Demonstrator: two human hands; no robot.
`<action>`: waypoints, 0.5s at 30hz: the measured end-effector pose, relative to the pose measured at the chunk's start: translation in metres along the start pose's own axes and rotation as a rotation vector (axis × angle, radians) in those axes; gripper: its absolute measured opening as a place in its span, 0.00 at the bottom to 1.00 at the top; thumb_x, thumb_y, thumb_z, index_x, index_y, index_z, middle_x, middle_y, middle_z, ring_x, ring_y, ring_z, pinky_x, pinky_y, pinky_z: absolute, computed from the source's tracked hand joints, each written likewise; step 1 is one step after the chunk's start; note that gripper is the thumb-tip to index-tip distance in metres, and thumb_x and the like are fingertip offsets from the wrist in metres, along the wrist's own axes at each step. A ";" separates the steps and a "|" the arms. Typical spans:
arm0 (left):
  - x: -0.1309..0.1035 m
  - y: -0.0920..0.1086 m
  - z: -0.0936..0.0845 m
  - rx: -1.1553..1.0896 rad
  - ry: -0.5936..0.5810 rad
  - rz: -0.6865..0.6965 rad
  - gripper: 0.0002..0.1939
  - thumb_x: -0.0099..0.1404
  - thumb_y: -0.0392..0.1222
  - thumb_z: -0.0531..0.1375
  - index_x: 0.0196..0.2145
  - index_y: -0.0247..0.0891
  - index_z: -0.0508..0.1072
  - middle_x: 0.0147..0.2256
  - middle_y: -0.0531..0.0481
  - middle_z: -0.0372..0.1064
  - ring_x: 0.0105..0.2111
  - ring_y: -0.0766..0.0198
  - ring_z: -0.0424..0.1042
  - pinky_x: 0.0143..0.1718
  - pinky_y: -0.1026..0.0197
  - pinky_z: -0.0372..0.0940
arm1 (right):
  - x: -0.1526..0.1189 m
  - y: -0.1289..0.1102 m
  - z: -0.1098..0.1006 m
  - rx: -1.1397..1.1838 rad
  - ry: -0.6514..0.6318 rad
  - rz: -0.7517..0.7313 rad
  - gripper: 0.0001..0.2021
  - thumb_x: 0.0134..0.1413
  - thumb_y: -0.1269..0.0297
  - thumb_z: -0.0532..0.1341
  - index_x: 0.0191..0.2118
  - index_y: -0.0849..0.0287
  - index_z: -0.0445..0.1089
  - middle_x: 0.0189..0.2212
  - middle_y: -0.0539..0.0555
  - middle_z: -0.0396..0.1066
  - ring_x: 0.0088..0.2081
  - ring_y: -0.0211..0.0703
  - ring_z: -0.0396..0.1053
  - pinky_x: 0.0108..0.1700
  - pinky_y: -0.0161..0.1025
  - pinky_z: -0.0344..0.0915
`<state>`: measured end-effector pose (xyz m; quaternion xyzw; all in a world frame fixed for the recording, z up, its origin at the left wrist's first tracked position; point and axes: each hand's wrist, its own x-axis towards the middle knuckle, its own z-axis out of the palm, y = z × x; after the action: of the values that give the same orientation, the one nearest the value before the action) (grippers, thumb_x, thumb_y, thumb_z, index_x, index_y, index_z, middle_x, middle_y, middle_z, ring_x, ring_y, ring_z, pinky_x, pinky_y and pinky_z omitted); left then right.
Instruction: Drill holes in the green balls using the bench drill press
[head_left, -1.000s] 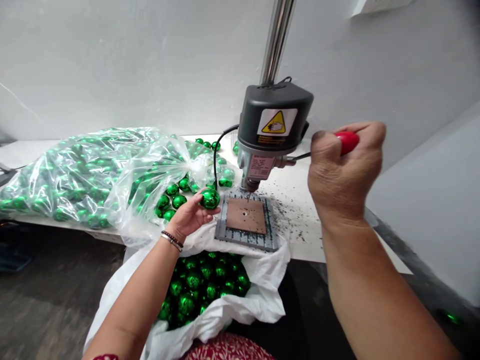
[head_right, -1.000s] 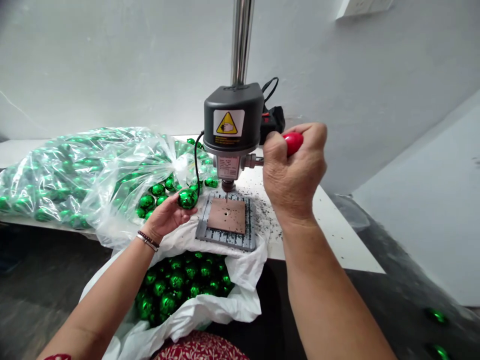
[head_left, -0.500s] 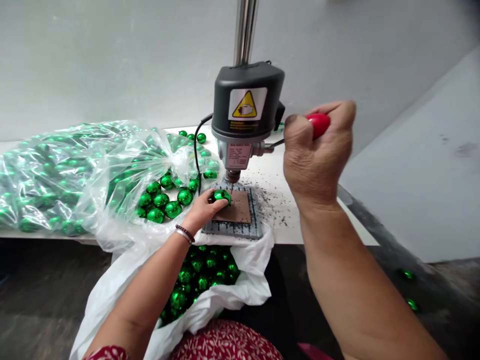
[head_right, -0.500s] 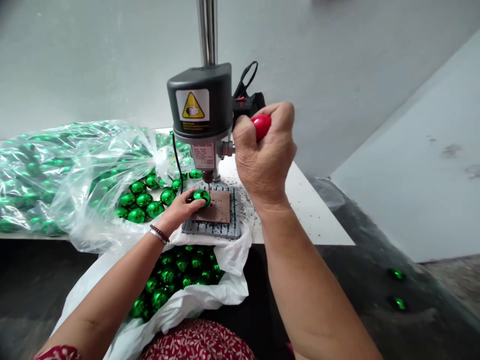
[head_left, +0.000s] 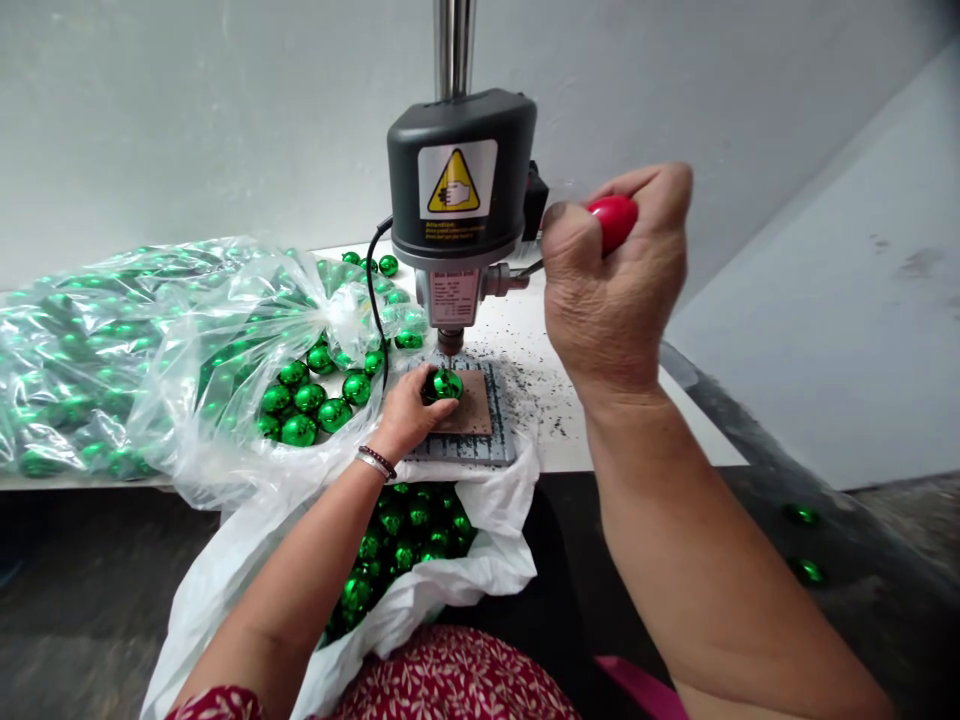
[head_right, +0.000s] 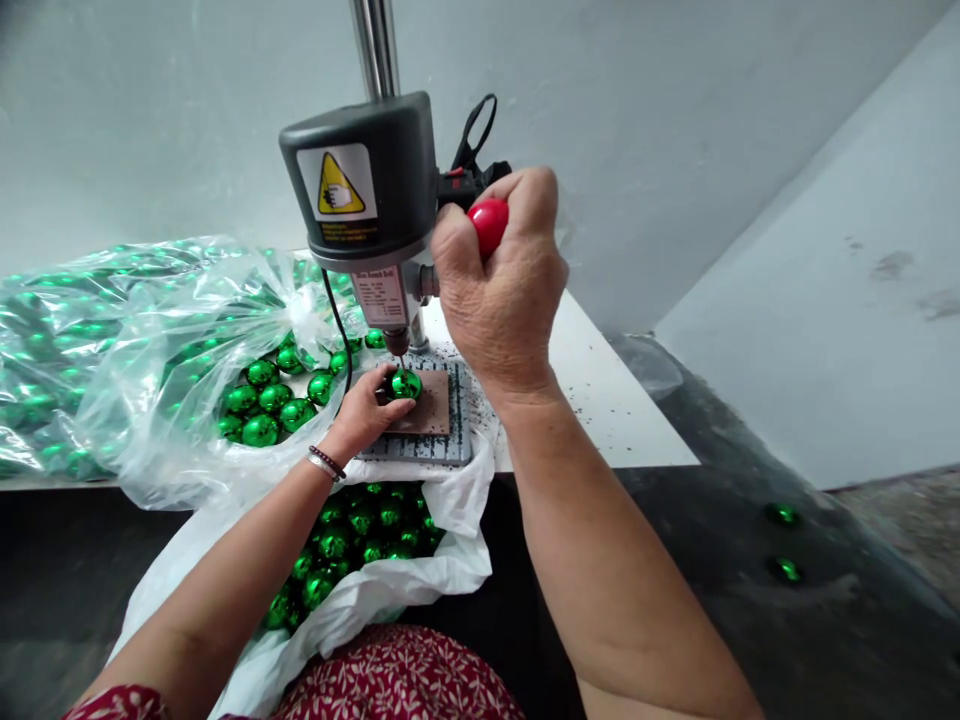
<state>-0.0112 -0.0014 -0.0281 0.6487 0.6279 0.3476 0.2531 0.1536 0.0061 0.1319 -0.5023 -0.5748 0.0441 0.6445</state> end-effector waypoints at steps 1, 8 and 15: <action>-0.001 0.000 0.001 -0.003 -0.003 0.010 0.28 0.55 0.40 0.68 0.53 0.36 0.71 0.51 0.41 0.73 0.50 0.53 0.72 0.54 0.54 0.65 | 0.000 0.000 0.000 0.003 0.000 -0.002 0.08 0.57 0.71 0.56 0.33 0.59 0.52 0.29 0.44 0.52 0.29 0.22 0.53 0.41 0.27 0.61; -0.006 0.009 0.002 -0.084 -0.050 0.000 0.20 0.57 0.43 0.66 0.48 0.38 0.73 0.38 0.50 0.75 0.39 0.59 0.72 0.45 0.59 0.66 | -0.003 0.004 -0.001 0.004 -0.014 -0.015 0.07 0.58 0.70 0.55 0.34 0.60 0.53 0.30 0.45 0.53 0.30 0.23 0.55 0.43 0.29 0.64; -0.006 0.012 0.006 -0.035 0.000 -0.041 0.21 0.57 0.43 0.66 0.49 0.38 0.72 0.41 0.48 0.76 0.41 0.57 0.73 0.46 0.57 0.66 | -0.006 0.010 -0.001 -0.013 -0.020 -0.073 0.07 0.59 0.66 0.54 0.36 0.59 0.53 0.32 0.46 0.54 0.33 0.24 0.57 0.45 0.29 0.65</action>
<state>0.0014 -0.0077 -0.0240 0.6311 0.6350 0.3533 0.2717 0.1577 0.0072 0.1209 -0.4846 -0.5994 0.0216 0.6367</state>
